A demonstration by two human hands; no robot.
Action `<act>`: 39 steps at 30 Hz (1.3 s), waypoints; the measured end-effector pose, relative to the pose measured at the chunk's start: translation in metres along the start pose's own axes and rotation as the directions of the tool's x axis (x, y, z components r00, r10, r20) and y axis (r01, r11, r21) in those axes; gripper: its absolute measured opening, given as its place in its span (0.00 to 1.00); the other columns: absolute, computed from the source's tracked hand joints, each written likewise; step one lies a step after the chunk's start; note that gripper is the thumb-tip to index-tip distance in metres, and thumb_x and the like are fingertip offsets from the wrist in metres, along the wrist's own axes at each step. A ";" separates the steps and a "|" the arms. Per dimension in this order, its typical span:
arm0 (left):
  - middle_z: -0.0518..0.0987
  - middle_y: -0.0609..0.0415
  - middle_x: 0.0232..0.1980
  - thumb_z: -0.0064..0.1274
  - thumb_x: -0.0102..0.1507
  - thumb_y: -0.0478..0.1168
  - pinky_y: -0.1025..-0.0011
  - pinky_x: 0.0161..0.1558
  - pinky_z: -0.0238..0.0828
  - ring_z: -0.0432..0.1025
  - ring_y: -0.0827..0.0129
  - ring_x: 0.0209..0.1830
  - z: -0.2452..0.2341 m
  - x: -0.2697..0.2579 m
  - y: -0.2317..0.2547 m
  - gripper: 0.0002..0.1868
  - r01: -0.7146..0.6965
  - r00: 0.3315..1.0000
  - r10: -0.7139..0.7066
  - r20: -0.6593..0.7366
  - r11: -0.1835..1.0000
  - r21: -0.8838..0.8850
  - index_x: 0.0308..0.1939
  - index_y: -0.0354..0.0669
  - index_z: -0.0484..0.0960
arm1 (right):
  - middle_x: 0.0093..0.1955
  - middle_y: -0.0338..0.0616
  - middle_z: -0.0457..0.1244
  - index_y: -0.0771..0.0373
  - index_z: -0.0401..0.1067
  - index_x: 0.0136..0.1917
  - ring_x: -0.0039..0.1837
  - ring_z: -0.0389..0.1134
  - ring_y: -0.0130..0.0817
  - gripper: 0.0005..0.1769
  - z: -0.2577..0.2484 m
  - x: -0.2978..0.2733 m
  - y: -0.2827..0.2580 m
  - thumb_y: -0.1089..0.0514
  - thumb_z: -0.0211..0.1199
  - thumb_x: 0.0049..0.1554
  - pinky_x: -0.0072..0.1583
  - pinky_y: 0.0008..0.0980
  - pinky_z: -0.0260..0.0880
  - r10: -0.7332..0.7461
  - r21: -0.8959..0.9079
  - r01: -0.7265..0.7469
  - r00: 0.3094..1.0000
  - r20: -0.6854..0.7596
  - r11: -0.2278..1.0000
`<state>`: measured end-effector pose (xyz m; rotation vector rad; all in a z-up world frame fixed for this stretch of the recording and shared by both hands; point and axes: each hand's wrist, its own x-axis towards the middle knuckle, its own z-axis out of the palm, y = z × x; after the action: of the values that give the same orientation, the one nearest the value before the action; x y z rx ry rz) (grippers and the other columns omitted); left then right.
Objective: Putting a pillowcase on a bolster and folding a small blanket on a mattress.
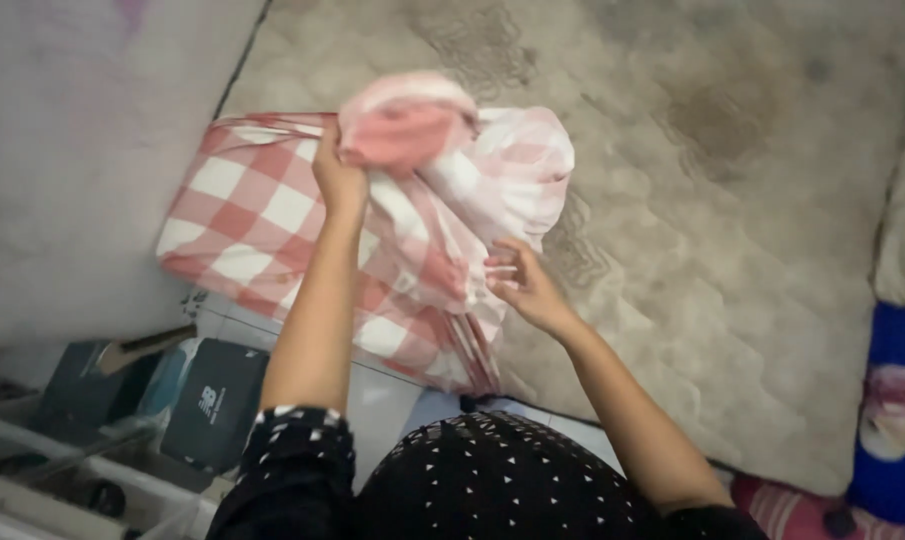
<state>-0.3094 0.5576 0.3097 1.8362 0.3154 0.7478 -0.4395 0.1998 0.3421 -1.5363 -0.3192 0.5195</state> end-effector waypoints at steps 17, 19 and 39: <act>0.82 0.48 0.41 0.66 0.61 0.52 0.67 0.39 0.72 0.76 0.65 0.39 0.053 -0.077 0.005 0.28 0.435 0.790 -0.400 0.464 0.900 0.036 0.51 0.29 0.82 | 0.66 0.52 0.57 0.57 0.40 0.80 0.54 0.68 0.37 0.52 0.024 0.161 0.080 0.68 0.68 0.52 0.47 0.35 0.77 -0.102 -0.105 0.102 0.995 0.006 0.989; 0.84 0.51 0.42 0.66 0.62 0.53 0.71 0.41 0.74 0.76 0.69 0.40 0.031 -0.073 -0.012 0.27 0.293 0.834 -0.211 0.510 0.952 -0.085 0.50 0.30 0.85 | 0.62 0.52 0.64 0.59 0.48 0.79 0.49 0.71 0.35 0.43 0.016 0.173 0.106 0.66 0.66 0.57 0.46 0.35 0.76 -0.005 -0.109 0.000 0.999 -0.039 0.994; 0.84 0.48 0.43 0.57 0.62 0.43 0.61 0.47 0.75 0.79 0.59 0.42 -0.377 -0.041 -0.439 0.12 0.760 0.574 -0.801 -0.169 0.445 0.473 0.45 0.42 0.85 | 0.79 0.60 0.49 0.42 0.49 0.78 0.71 0.61 0.46 0.38 0.198 0.282 0.281 0.51 0.64 0.61 0.63 0.43 0.71 0.223 -0.374 -0.193 0.974 0.039 0.907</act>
<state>-0.5186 0.9873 -0.0198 1.8777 1.3278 -0.1136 -0.3328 0.5014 0.0337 -1.9313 -0.3292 0.7213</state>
